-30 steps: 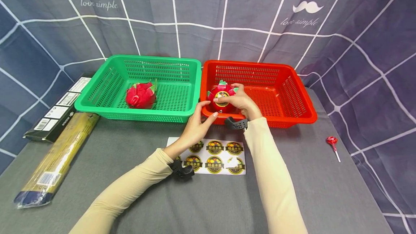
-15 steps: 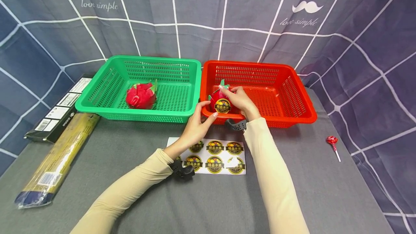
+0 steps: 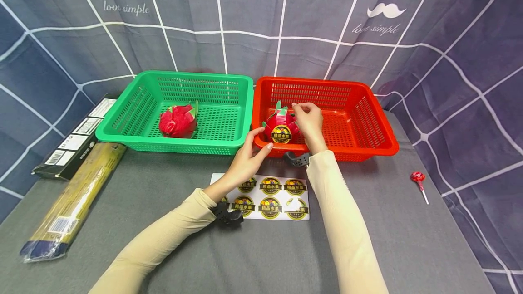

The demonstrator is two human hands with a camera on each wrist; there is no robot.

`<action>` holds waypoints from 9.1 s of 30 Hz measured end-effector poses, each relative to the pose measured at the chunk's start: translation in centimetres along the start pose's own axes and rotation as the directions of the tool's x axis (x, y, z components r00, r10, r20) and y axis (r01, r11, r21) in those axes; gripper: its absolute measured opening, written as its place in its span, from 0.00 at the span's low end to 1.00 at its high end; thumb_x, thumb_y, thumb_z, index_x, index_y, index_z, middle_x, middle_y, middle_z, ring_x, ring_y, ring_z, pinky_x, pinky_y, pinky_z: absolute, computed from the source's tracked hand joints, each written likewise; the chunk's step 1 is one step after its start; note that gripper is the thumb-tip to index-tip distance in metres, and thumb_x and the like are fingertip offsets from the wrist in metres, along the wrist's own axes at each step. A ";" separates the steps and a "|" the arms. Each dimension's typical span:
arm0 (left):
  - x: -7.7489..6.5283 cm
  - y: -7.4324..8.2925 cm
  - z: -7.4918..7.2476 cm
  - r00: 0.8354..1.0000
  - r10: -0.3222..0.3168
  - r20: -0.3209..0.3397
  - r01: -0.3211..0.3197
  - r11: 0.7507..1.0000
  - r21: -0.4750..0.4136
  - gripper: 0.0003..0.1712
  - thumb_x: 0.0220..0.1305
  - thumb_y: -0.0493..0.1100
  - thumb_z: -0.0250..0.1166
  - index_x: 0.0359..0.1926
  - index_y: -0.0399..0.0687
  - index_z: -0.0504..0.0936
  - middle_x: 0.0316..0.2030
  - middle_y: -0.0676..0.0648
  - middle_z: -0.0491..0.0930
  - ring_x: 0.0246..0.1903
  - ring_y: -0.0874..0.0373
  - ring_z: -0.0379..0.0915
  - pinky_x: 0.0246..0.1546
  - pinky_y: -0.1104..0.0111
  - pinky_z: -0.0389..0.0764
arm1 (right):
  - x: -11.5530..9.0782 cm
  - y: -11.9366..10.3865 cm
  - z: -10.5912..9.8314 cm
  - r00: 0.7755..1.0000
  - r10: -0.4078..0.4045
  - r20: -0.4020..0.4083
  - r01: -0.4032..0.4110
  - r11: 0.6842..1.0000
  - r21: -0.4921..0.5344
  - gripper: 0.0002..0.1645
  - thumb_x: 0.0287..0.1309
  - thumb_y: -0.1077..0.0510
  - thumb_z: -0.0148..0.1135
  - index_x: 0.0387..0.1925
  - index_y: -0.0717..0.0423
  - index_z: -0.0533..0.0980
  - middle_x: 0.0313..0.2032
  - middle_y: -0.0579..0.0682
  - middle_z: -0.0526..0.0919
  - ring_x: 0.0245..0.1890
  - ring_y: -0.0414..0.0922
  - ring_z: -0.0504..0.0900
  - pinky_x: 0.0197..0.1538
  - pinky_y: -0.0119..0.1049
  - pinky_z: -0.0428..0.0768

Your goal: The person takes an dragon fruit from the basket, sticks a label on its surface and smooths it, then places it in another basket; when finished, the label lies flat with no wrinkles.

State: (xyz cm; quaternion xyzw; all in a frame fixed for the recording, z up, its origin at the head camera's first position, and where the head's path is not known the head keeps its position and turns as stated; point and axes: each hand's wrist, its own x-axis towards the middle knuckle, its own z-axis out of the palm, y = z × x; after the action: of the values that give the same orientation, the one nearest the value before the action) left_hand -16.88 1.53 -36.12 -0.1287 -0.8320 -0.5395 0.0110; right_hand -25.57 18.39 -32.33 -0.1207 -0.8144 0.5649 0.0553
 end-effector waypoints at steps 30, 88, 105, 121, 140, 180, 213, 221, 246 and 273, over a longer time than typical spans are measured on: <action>-6.5 -3.2 -11.3 0.911 -0.228 -0.343 0.220 0.974 -0.063 0.37 0.64 0.53 0.51 0.67 0.47 0.45 0.56 0.36 0.60 0.48 0.49 0.70 0.43 0.62 0.70 | -9.0 -1.1 4.0 0.816 -0.577 0.044 0.518 0.762 0.389 0.08 0.57 0.66 0.55 0.36 0.70 0.72 0.21 0.38 0.79 0.23 0.35 0.78 0.34 0.30 0.79; -5.9 -7.5 -14.9 0.746 -0.220 -0.629 0.247 0.968 -0.045 0.47 0.55 0.65 0.56 0.68 0.65 0.40 0.68 0.44 0.22 0.69 0.48 0.29 0.61 0.44 0.54 | -7.0 -8.3 21.8 0.913 -0.338 0.229 0.317 0.940 0.125 0.23 0.57 0.52 0.57 0.55 0.50 0.69 0.56 0.52 0.67 0.48 0.45 0.73 0.46 0.33 0.75; -5.9 -7.6 -15.0 0.735 -0.208 -0.646 0.246 0.969 -0.033 0.48 0.55 0.64 0.57 0.68 0.61 0.41 0.68 0.42 0.24 0.69 0.47 0.32 0.61 0.44 0.54 | -7.4 -8.8 22.6 0.953 -0.069 0.295 0.191 0.894 -0.406 0.53 0.47 0.34 0.60 0.65 0.55 0.48 0.62 0.58 0.60 0.61 0.57 0.64 0.61 0.59 0.59; -5.9 -7.9 -14.9 0.732 -0.171 -0.659 0.225 0.974 -0.004 0.48 0.55 0.63 0.58 0.68 0.56 0.42 0.68 0.40 0.28 0.69 0.49 0.34 0.62 0.47 0.54 | -7.2 -8.4 22.6 0.850 0.074 0.522 0.133 0.928 -0.347 0.66 0.43 0.27 0.56 0.69 0.48 0.29 0.69 0.60 0.46 0.64 0.56 0.61 0.57 0.52 0.70; -5.8 -7.8 -15.0 0.724 -0.177 -0.666 0.235 0.972 -0.004 0.48 0.55 0.63 0.58 0.68 0.58 0.43 0.68 0.41 0.30 0.68 0.50 0.35 0.63 0.48 0.54 | -7.1 -8.5 22.5 0.830 -0.021 0.557 0.236 0.919 -0.317 0.64 0.45 0.32 0.59 0.69 0.48 0.31 0.69 0.60 0.42 0.62 0.57 0.62 0.55 0.51 0.72; -6.1 -7.6 -15.0 0.751 -0.191 -0.632 0.244 0.970 -0.002 0.47 0.56 0.64 0.56 0.68 0.59 0.41 0.68 0.41 0.28 0.68 0.48 0.35 0.62 0.46 0.54 | -8.0 -9.3 25.2 0.823 -0.081 0.562 0.363 0.836 -0.411 0.73 0.37 0.32 0.66 0.69 0.47 0.27 0.69 0.60 0.43 0.54 0.54 0.73 0.48 0.43 0.78; -6.0 -7.8 -14.9 0.728 -0.193 -0.658 0.260 0.966 0.004 0.48 0.55 0.63 0.58 0.68 0.57 0.43 0.68 0.40 0.30 0.68 0.46 0.38 0.63 0.48 0.54 | -7.0 -8.7 24.5 0.787 0.059 0.615 0.080 0.977 -0.196 0.60 0.34 0.51 0.75 0.64 0.33 0.46 0.59 0.56 0.58 0.50 0.48 0.68 0.37 0.36 0.77; -5.8 -7.8 -14.8 0.737 -0.188 -0.649 0.250 0.968 0.003 0.48 0.55 0.64 0.58 0.68 0.57 0.43 0.68 0.40 0.30 0.68 0.47 0.38 0.63 0.48 0.54 | -6.7 -8.7 24.3 0.810 0.053 0.585 0.084 0.975 -0.205 0.61 0.32 0.48 0.76 0.64 0.34 0.46 0.57 0.56 0.60 0.49 0.48 0.69 0.39 0.38 0.77; -5.6 -7.9 -14.9 0.726 -0.188 -0.661 0.241 0.970 -0.011 0.46 0.55 0.62 0.58 0.68 0.58 0.44 0.68 0.41 0.29 0.68 0.47 0.37 0.62 0.47 0.54 | -6.5 -9.2 18.2 0.787 -0.106 0.607 -0.032 0.977 0.213 0.56 0.38 0.58 0.73 0.62 0.36 0.46 0.56 0.49 0.63 0.55 0.48 0.68 0.36 0.43 0.82; -5.8 -7.8 -14.8 0.738 -0.186 -0.649 0.234 0.972 -0.013 0.45 0.57 0.63 0.56 0.68 0.62 0.42 0.68 0.38 0.24 0.69 0.45 0.32 0.64 0.47 0.51 | -15.1 -2.4 2.3 0.758 -0.267 0.595 0.211 0.964 0.163 0.58 0.32 0.60 0.76 0.59 0.32 0.48 0.55 0.50 0.60 0.56 0.53 0.68 0.41 0.44 0.81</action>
State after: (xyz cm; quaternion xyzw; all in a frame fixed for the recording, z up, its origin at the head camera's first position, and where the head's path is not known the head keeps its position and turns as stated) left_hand -14.84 -15.99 -37.76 0.1600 -0.8044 -0.5193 0.2402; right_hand -11.83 11.60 -30.17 0.1758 -0.7717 0.5963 -0.1342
